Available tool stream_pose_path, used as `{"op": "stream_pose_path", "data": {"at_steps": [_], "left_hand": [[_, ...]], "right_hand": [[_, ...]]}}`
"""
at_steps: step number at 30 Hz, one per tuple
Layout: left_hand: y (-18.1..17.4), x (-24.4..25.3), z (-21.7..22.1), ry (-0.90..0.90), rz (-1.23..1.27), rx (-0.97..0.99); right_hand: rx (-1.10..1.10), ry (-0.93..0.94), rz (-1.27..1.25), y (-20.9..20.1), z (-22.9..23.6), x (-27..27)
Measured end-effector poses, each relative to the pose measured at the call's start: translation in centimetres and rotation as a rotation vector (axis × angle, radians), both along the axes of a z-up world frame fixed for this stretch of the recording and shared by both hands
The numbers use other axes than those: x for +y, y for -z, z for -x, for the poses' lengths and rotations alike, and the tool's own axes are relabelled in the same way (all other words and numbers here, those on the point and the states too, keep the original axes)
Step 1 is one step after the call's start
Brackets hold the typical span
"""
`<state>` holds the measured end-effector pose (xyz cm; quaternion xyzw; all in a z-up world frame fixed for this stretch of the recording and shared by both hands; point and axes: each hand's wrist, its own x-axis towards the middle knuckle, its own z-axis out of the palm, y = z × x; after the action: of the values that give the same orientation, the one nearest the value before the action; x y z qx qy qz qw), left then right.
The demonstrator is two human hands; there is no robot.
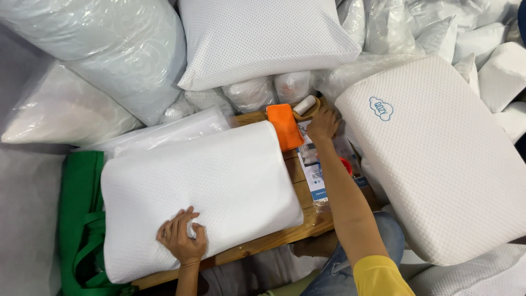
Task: Cleaning the surface of a foam pillow using a cloth and a lint roller.
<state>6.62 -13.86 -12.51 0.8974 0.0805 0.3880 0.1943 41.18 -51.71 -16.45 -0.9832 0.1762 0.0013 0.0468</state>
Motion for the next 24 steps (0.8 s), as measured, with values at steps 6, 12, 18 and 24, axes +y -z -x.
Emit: {"op": "stream_pose_path", "data": {"at_steps": [6, 12, 18, 24], "left_hand": [[1.0, 0.1, 0.0, 0.004, 0.023, -0.008], [1.0, 0.3, -0.3, 0.020, 0.017, -0.042], [1.0, 0.5, -0.3, 0.023, 0.051, -0.060], [-0.1, 0.4, -0.1, 0.019, 0.050, -0.086]], "right_hand": [[0.079, -0.095, -0.126, 3.8, -0.9, -4.6], [-0.125, -0.254, -0.305, -1.1, 1.6, -4.1], [-0.243, -0.638, -0.048, -8.4, 8.5, -1.9], [-0.170, -0.916, -0.219, -12.9, 15.5, 1.1]]}}
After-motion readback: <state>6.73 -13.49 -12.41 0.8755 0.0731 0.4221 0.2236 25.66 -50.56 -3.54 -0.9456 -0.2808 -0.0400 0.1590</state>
